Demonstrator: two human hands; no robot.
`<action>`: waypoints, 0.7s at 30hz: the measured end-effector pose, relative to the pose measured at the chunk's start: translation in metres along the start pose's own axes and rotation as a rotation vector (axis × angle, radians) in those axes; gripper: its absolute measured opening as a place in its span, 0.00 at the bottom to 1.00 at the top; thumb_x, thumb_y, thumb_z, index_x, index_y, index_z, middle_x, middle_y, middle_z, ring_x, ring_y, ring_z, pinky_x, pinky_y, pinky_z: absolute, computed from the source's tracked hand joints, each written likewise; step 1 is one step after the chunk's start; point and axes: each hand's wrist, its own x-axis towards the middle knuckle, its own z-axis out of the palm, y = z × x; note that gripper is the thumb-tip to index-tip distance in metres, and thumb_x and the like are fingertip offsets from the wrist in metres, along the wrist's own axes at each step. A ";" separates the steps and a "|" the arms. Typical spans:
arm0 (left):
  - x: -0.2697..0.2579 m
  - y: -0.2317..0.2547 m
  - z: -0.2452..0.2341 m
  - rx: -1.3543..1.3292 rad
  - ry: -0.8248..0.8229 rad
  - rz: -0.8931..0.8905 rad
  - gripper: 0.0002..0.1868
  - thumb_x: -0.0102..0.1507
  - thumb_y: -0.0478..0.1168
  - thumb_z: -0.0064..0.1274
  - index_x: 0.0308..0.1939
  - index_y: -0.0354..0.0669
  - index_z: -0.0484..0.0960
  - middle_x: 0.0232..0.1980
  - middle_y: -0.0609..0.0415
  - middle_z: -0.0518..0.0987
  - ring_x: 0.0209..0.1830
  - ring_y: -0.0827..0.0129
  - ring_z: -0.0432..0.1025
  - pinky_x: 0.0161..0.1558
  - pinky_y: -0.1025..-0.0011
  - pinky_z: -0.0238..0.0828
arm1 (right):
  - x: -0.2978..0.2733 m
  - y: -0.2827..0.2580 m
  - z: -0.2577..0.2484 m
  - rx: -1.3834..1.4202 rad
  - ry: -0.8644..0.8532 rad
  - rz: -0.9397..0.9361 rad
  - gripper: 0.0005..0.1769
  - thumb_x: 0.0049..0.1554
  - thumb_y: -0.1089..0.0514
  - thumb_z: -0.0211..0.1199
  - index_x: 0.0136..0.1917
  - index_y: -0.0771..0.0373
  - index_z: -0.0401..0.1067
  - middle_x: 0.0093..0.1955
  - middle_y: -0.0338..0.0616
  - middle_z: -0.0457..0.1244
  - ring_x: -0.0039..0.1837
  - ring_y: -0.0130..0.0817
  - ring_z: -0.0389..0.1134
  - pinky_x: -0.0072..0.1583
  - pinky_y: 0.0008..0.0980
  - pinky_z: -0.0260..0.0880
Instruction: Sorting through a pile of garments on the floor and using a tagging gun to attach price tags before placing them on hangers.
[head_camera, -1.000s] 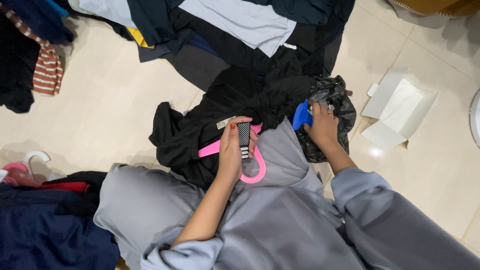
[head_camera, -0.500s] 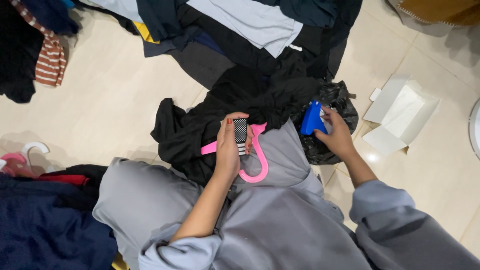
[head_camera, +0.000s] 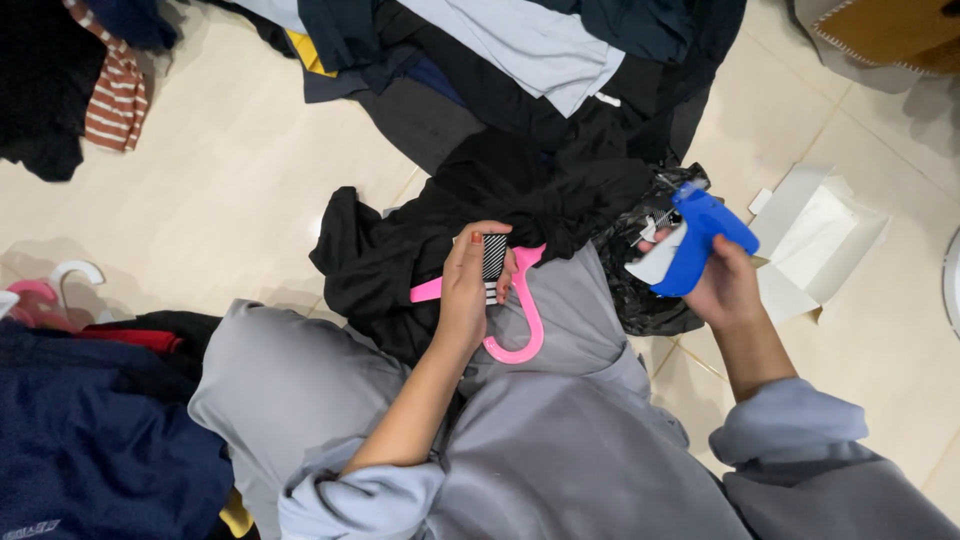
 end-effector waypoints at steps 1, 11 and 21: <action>0.000 0.000 0.000 0.006 -0.003 0.001 0.21 0.76 0.48 0.28 0.53 0.38 0.74 0.26 0.47 0.72 0.16 0.75 0.63 0.16 0.81 0.63 | 0.001 -0.002 -0.001 0.021 -0.048 -0.016 0.35 0.58 0.38 0.56 0.71 0.59 0.65 0.63 0.60 0.65 0.68 0.60 0.67 0.62 0.61 0.71; 0.001 -0.003 0.002 -0.043 0.005 -0.006 0.15 0.76 0.49 0.31 0.53 0.44 0.68 0.29 0.43 0.74 0.19 0.72 0.64 0.18 0.80 0.63 | -0.011 0.009 0.070 -0.092 -0.267 0.022 0.45 0.53 0.38 0.61 0.75 0.65 0.59 0.56 0.67 0.64 0.62 0.61 0.70 0.60 0.58 0.72; 0.004 -0.011 -0.002 -0.060 0.020 -0.015 0.12 0.76 0.49 0.33 0.44 0.47 0.64 0.28 0.41 0.76 0.17 0.70 0.66 0.16 0.79 0.62 | -0.010 0.096 0.046 -0.283 -0.071 0.091 0.23 0.59 0.59 0.61 0.63 0.75 0.70 0.57 0.67 0.67 0.57 0.63 0.71 0.61 0.65 0.70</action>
